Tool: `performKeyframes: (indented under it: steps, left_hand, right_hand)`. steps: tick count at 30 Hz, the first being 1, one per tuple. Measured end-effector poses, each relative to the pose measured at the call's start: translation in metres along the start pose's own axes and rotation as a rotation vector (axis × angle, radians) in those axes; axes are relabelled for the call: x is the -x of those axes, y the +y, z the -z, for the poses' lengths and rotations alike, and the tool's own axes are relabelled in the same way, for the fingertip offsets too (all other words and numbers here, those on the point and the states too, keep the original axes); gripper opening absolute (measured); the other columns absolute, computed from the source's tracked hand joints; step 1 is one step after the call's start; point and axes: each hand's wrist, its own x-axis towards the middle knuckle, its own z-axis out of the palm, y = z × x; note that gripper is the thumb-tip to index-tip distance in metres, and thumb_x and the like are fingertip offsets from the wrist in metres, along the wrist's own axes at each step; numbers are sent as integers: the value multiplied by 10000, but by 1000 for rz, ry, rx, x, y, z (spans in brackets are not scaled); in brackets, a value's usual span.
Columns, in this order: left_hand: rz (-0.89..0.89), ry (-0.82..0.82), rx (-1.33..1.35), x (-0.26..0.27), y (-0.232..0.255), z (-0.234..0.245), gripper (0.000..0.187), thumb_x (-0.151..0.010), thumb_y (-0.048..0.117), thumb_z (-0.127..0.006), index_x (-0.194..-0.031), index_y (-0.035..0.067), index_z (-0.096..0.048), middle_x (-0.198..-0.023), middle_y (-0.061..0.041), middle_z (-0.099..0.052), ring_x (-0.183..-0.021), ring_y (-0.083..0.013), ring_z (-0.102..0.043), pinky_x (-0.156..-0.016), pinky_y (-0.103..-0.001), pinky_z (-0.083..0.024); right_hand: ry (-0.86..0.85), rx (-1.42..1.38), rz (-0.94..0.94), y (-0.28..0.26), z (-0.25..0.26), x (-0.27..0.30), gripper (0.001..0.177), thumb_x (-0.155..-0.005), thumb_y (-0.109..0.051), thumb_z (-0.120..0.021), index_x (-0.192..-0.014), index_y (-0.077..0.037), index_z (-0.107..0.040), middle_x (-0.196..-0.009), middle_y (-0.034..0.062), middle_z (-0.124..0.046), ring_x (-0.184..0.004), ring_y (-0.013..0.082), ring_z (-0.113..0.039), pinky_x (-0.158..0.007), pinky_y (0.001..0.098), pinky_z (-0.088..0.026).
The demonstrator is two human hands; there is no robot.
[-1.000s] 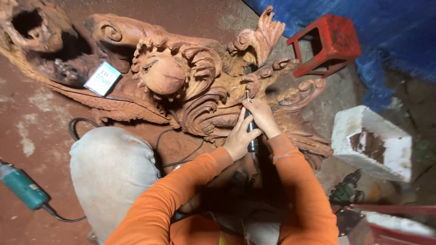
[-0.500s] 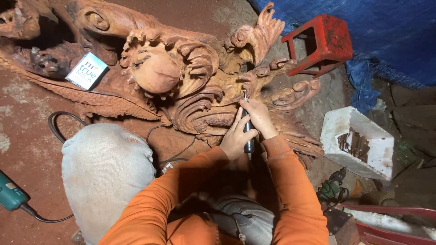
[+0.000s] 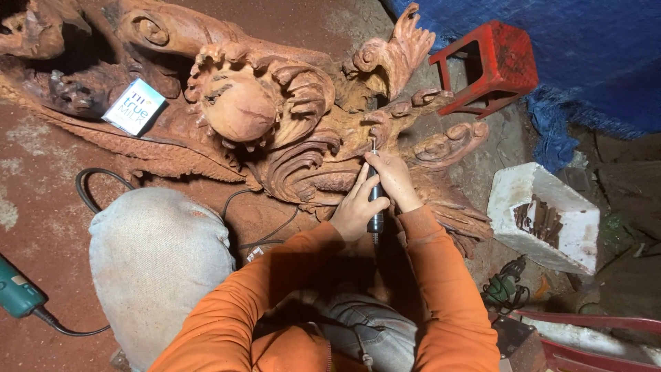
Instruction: Carving intricate details into a large wooden sculpture using a handheld rotary tool.
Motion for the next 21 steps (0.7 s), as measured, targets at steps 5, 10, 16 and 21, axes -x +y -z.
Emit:
performKeyframes:
  steps: [5, 10, 16, 21]
  left_hand:
    - [-7, -10, 21, -9, 5, 15, 168, -960, 143, -630, -1092, 192, -538, -1427, -228, -429, -1444, -619, -271, -1095, -547, -438]
    - [-14, -16, 9, -7, -1, 16, 176, -951, 131, -634, -1087, 190, -540, -1423, -230, -432, -1440, -619, -274, -1088, -549, -445]
    - [0, -30, 30, -2, -1, 13, 196, -929, 152, -655, -1074, 194, -531, -1446, -222, -421, -1451, -611, -268, -1100, -545, -437]
    - [-4, -43, 35, -6, -6, 16, 222, -913, 141, -668, -1076, 189, -525, -1443, -230, -423, -1442, -619, -266, -1086, -559, -446]
  right_hand:
    - [-1, -10, -15, -2, -4, 3, 424, -882, -530, -700, -987, -133, -808, -934, 144, -760, -1028, 297, -698, -877, 433, -519]
    - [9, -11, -6, 12, -9, -8, 428, -883, -558, -695, -978, -155, -804, -898, 126, -757, -998, 285, -700, -861, 416, -520]
    - [-3, 30, -2, 7, -8, -6, 454, -875, -558, -698, -965, -127, -808, -915, 172, -752, -1023, 347, -693, -869, 450, -513]
    - [-3, 0, -10, 10, -9, -10, 435, -891, -540, -678, -959, -129, -803, -902, 157, -753, -1010, 322, -698, -865, 419, -512]
